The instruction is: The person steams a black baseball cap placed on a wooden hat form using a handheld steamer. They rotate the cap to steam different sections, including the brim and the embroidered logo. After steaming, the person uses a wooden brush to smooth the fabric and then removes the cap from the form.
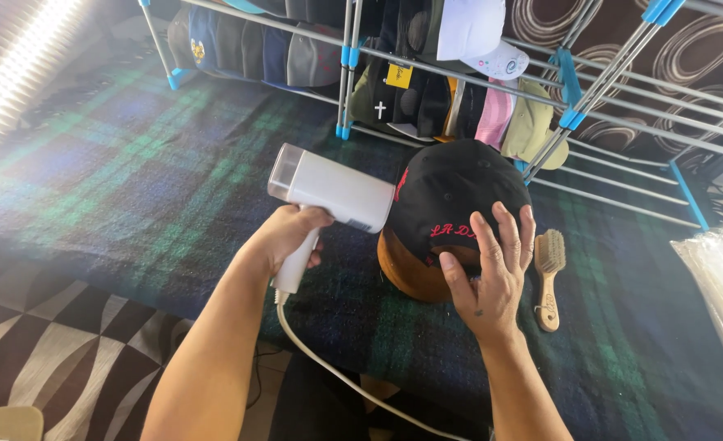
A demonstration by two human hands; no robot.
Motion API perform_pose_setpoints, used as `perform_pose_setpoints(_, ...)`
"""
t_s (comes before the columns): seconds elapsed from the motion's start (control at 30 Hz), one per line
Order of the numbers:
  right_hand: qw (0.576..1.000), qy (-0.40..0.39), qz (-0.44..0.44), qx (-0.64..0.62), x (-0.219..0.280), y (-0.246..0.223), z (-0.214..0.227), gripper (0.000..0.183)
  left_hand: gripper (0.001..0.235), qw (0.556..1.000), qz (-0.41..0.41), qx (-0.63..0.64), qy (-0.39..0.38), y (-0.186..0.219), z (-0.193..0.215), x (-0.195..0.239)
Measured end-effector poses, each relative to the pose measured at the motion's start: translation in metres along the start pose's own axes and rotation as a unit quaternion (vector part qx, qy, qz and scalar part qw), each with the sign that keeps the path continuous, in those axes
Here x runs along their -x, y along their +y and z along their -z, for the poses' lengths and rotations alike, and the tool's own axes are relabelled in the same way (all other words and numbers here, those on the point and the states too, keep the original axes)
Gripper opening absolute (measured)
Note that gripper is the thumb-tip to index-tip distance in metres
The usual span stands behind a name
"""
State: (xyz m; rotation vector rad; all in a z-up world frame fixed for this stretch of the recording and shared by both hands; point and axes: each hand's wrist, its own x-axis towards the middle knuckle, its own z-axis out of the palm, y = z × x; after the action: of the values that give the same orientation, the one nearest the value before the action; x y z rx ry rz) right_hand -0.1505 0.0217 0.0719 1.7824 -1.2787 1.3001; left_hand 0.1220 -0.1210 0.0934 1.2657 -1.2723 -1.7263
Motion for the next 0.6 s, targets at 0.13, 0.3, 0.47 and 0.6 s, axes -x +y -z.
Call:
perform_pose_setpoints(0.13,1.000,0.000,-0.015,-0.006,-0.001,-0.002,0.000,0.059,0.042,0.998,-0.023,-0.051,0.040,0.020,0.009,0.013)
perform_pose_setpoints(0.3,1.000,0.015,-0.003,0.011,0.001,0.002,-0.002,0.059,0.042,0.957,-0.168,-0.234,0.044,0.102,-0.015,0.057)
perform_pose_setpoints(0.47,0.999,-0.022,-0.005,0.040,-0.001,-0.004,0.010,0.056,0.038,0.876,-0.196,-0.442,0.004,0.174,-0.062,0.091)
perform_pose_setpoints(0.6,0.997,-0.052,-0.021,0.048,0.002,-0.005,0.013,0.054,0.034,0.814,-0.163,-0.557,-0.037,0.206,-0.094,0.109)
